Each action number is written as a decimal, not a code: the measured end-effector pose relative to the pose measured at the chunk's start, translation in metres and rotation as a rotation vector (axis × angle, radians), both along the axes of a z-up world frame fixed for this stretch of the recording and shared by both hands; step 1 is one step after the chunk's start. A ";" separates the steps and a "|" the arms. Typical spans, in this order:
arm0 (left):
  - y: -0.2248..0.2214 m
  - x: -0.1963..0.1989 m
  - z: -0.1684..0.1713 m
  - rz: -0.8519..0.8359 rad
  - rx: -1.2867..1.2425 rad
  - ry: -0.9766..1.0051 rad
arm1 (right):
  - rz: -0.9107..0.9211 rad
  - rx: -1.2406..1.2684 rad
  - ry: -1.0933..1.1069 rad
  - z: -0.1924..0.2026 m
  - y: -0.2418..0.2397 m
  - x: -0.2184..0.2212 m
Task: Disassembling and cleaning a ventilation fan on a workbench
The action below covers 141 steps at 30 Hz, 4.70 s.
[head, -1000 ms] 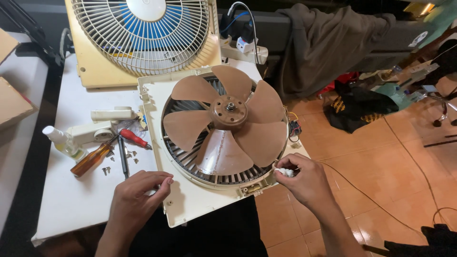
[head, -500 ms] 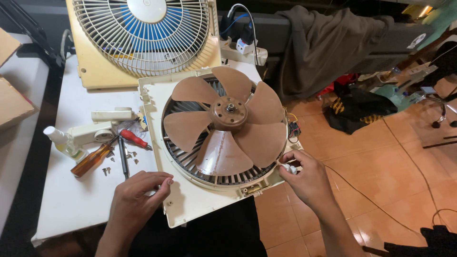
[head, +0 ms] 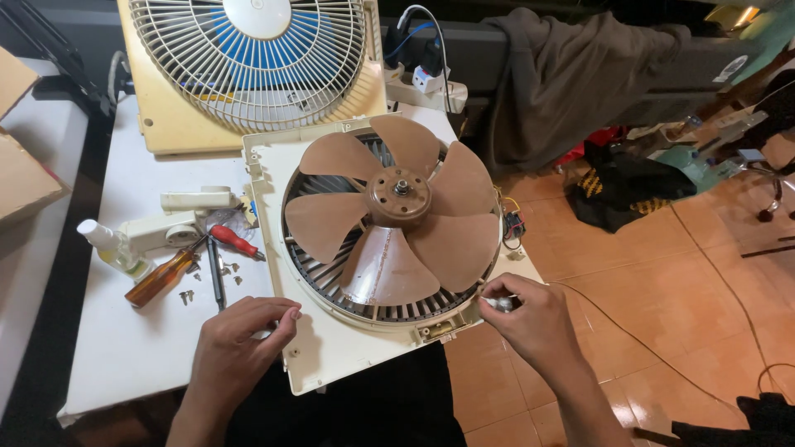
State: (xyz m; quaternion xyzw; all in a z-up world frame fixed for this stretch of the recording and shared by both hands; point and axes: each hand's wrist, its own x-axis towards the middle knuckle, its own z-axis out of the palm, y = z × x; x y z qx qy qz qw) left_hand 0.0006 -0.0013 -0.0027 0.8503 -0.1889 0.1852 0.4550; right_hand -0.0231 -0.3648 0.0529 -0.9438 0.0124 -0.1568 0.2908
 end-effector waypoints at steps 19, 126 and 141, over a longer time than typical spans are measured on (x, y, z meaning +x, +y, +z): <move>0.001 0.000 0.000 0.011 -0.032 0.042 | 0.069 0.218 0.186 0.010 0.007 -0.006; 0.007 0.003 -0.006 0.005 -0.024 0.009 | 0.411 0.024 0.171 0.052 0.062 -0.010; -0.035 -0.046 0.061 -0.234 -0.062 -0.192 | 0.745 0.180 0.057 0.036 0.081 -0.018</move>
